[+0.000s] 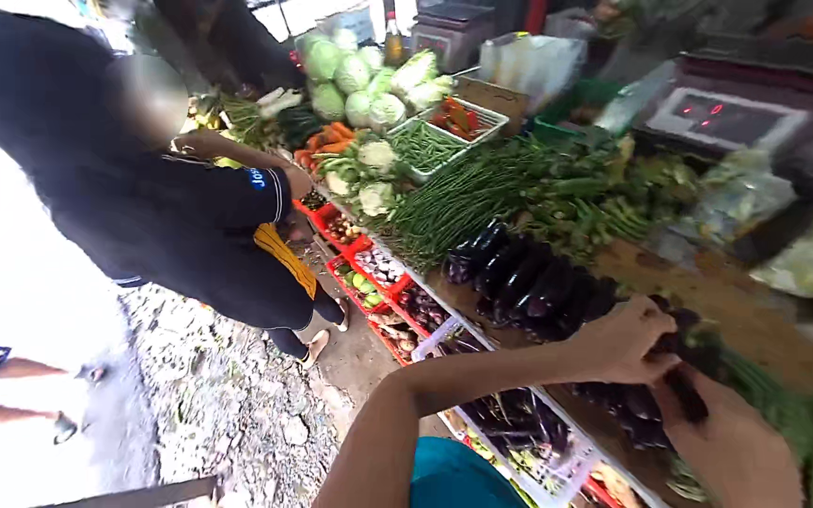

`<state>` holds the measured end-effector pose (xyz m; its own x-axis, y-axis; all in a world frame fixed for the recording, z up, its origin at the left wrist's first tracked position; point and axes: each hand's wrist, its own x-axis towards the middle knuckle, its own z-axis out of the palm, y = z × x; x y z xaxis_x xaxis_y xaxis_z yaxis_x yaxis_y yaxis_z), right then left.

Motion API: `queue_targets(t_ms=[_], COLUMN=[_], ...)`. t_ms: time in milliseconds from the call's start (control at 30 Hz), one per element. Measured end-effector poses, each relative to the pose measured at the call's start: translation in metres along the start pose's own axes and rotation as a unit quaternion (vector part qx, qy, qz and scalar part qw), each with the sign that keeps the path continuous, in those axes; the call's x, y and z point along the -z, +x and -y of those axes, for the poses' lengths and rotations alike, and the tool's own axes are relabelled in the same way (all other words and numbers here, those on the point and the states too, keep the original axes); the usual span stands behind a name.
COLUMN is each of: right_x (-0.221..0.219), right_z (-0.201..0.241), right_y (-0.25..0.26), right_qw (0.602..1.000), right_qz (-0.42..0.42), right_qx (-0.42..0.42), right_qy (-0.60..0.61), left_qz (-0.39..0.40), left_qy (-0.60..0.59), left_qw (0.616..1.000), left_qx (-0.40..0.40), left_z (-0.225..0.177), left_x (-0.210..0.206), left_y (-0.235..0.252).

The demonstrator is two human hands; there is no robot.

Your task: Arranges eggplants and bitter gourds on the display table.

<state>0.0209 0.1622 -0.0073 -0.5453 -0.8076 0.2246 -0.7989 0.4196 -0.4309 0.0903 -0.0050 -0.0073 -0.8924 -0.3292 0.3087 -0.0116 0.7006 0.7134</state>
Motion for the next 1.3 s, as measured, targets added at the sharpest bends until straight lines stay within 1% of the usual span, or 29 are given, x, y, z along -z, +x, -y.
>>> queue_targets(t_ms=[67, 100, 133, 167, 233, 300, 367, 400, 433, 467, 533, 600, 633, 700, 733, 833, 900, 933, 967, 1033, 1100, 1167, 1233, 1300], right_x=[0.003, 0.001, -0.001, -0.006, -0.027, -0.05, -0.066, -0.071, -0.076, -0.082, -0.089, -0.089, -0.086, -0.076, -0.074, -0.078, -0.077, -0.075, -0.075, -0.083, -0.091, -0.092, -0.092, -0.098], right_z=[0.011, 0.018, 0.025, 0.031, 0.031, 0.03, 0.034, 0.036, 0.039, 0.041, 0.045, 0.053, 0.058, 0.066, 0.066, 0.057, 0.066, 0.07, 0.071, 0.063, 0.059, 0.062, 0.063, 0.057], right_y=[-0.016, -0.024, -0.03, -0.035, -0.043, -0.051, -0.056, -0.059, -0.062, -0.066, -0.075, -0.082, -0.084, -0.091, -0.097, -0.12, -0.133, -0.137, -0.143, -0.157, -0.17, -0.175, -0.173, -0.169], right_qw=[0.995, 0.989, 0.982, 0.975, 0.967, 0.97, 0.972, 0.97, 0.968, 0.966, 0.964, 0.964, 0.962, 0.958, 0.956, 0.956, 0.954, 0.952, 0.953, 0.964, 0.97, 0.961, 0.945, 0.931], right_qz=[-0.052, -0.058, -0.038, -0.005, 0.04, 0.053, 0.076, 0.098, 0.123, 0.147, 0.181, 0.214, 0.234, 0.268, 0.278, 0.277, 0.268, 0.27, 0.267, 0.237, 0.208, 0.224, 0.261, 0.291], right_qx=[0.074, 0.114, 0.143, 0.163, 0.177, 0.175, 0.171, 0.167, 0.158, 0.146, 0.121, 0.092, 0.074, 0.025, 0.003, -0.058, -0.112, -0.123, -0.12, -0.091, -0.102, -0.153, -0.192, -0.211], right_qy=[0.043, 0.078, 0.115, 0.147, 0.177, 0.157, 0.143, 0.147, 0.153, 0.157, 0.153, 0.13, 0.119, 0.102, 0.094, 0.076, 0.069, 0.071, 0.073, 0.082, 0.07, 0.05, 0.042, 0.072], left_qz=[-0.016, 0.003, 0.038, 0.081, 0.185, 0.273, 0.339, 0.354, 0.352, 0.336, 0.276, 0.208, 0.202, 0.225, 0.239, 0.259, 0.275, 0.272, 0.261, 0.233, 0.232, 0.256, 0.276, 0.237], left_qy=[-0.016, -0.036, -0.069, -0.105, -0.166, -0.194, -0.204, -0.197, -0.182, -0.159, -0.102, -0.046, -0.011, 0.054, 0.065, 0.06, 0.056, 0.048, 0.039, 0.024, 0.036, 0.049, 0.053, 0.025], left_qw=[0.997, 0.994, 0.991, 0.987, 0.968, 0.939, 0.9, 0.888, 0.886, 0.893, 0.911, 0.915, 0.908, 0.888, 0.881, 0.865, 0.853, 0.851, 0.852, 0.858, 0.863, 0.867, 0.868, 0.883], left_qx=[-0.076, -0.101, -0.108, -0.09, -0.012, 0.081, 0.18, 0.217, 0.241, 0.253, 0.288, 0.341, 0.368, 0.397, 0.404, 0.426, 0.441, 0.447, 0.452, 0.457, 0.448, 0.425, 0.409, 0.404], left_z=[0.008, 0.018, 0.029, 0.043, 0.072, 0.098, 0.122, 0.136, 0.153, 0.173, 0.213, 0.242, 0.254, 0.266, 0.269, 0.27, 0.27, 0.27, 0.268, 0.263, 0.266, 0.274, 0.276, 0.279], left_x=[0.018, 0.028, 0.037, 0.046, 0.06, 0.069, 0.072, 0.067, 0.057, 0.041, -0.002, -0.048, -0.067, -0.092, -0.1, -0.109, -0.108, -0.105, -0.102, -0.095, -0.097, -0.1, -0.089, -0.075], left_y=[-0.038, -0.059, -0.08, -0.1, -0.138, -0.17, -0.19, -0.197, -0.201, -0.203, -0.201, -0.198, -0.196, -0.199, -0.202, -0.206, -0.197, -0.194, -0.192, -0.189, -0.189, -0.189, -0.182, -0.177])
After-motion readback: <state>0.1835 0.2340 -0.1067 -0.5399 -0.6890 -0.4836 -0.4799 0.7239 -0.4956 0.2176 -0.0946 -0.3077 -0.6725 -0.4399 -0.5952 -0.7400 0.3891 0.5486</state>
